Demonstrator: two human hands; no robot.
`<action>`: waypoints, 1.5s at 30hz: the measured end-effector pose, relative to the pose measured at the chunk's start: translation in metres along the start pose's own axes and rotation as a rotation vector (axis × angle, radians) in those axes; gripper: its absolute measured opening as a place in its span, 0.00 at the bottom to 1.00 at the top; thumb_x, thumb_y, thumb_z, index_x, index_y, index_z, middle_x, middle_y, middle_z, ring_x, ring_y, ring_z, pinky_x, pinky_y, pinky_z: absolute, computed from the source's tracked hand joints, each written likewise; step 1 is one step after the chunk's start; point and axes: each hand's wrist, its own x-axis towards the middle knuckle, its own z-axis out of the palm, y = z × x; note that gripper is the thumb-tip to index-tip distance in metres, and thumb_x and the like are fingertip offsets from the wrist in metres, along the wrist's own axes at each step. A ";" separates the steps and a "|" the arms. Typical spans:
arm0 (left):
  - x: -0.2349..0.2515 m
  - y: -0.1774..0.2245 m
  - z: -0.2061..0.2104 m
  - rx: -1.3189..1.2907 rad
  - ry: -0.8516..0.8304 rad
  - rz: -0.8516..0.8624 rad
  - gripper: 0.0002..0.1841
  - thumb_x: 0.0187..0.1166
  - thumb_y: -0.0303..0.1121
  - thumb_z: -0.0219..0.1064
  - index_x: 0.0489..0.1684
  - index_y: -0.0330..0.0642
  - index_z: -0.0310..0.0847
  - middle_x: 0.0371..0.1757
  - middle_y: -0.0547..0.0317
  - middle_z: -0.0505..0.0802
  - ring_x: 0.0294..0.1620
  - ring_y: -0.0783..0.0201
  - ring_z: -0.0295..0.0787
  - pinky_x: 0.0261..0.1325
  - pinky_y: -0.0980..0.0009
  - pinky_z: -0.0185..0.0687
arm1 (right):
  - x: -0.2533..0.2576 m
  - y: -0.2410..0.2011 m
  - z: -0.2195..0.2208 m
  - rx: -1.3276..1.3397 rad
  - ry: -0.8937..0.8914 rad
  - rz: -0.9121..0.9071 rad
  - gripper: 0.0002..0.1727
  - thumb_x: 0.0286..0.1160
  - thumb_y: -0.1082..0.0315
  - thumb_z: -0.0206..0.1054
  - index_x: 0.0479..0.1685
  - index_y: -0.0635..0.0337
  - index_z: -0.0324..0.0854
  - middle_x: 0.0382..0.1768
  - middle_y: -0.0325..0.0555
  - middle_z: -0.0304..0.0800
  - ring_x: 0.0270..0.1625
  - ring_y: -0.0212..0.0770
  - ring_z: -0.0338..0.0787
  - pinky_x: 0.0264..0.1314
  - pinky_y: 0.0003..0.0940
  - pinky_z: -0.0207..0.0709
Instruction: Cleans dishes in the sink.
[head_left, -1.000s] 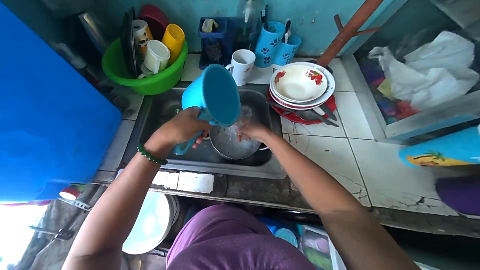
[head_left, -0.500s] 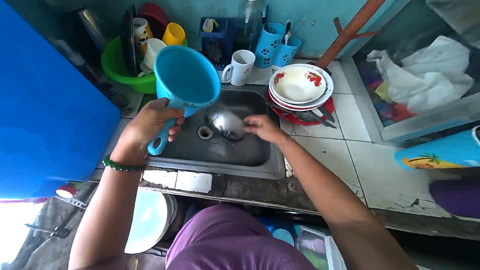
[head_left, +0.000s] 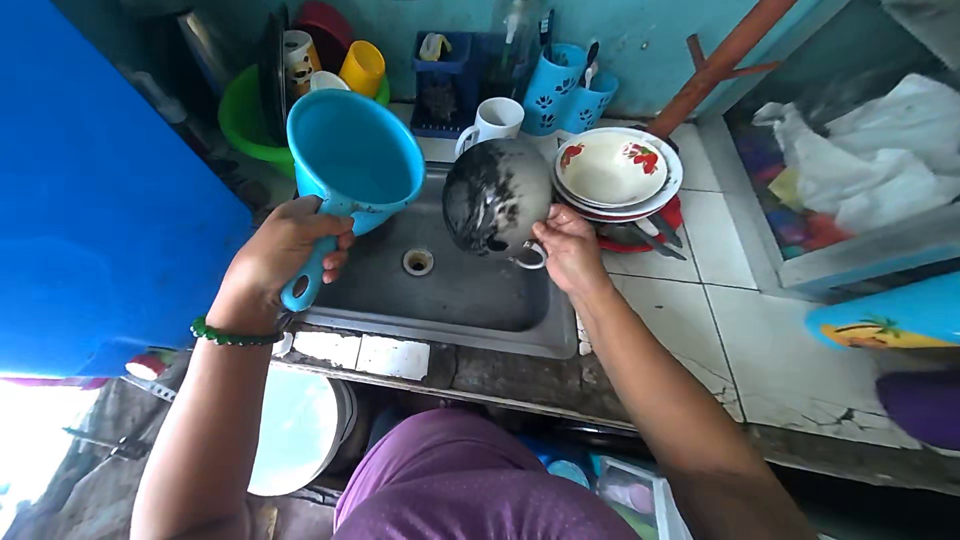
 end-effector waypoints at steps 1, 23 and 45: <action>0.000 -0.001 0.001 0.002 -0.001 -0.007 0.07 0.88 0.25 0.48 0.44 0.43 0.70 0.22 0.65 0.79 0.11 0.78 0.72 0.13 0.84 0.73 | -0.004 0.000 -0.002 -0.185 -0.090 -0.057 0.07 0.75 0.80 0.61 0.45 0.61 0.80 0.33 0.29 0.88 0.40 0.21 0.87 0.51 0.23 0.83; 0.025 -0.028 0.071 0.442 -0.168 -0.211 0.06 0.90 0.28 0.58 0.54 0.38 0.68 0.25 0.58 0.81 0.13 0.71 0.76 0.17 0.78 0.76 | 0.016 0.031 0.036 -0.671 -0.313 0.637 0.16 0.90 0.72 0.55 0.69 0.71 0.76 0.41 0.55 0.85 0.27 0.38 0.86 0.33 0.35 0.85; 0.027 -0.028 0.085 0.478 -0.173 -0.126 0.07 0.89 0.30 0.58 0.55 0.38 0.70 0.24 0.57 0.82 0.13 0.70 0.77 0.16 0.77 0.76 | 0.032 0.040 0.043 -0.239 -0.056 0.847 0.13 0.90 0.64 0.56 0.35 0.61 0.77 0.17 0.36 0.78 0.13 0.26 0.72 0.14 0.19 0.65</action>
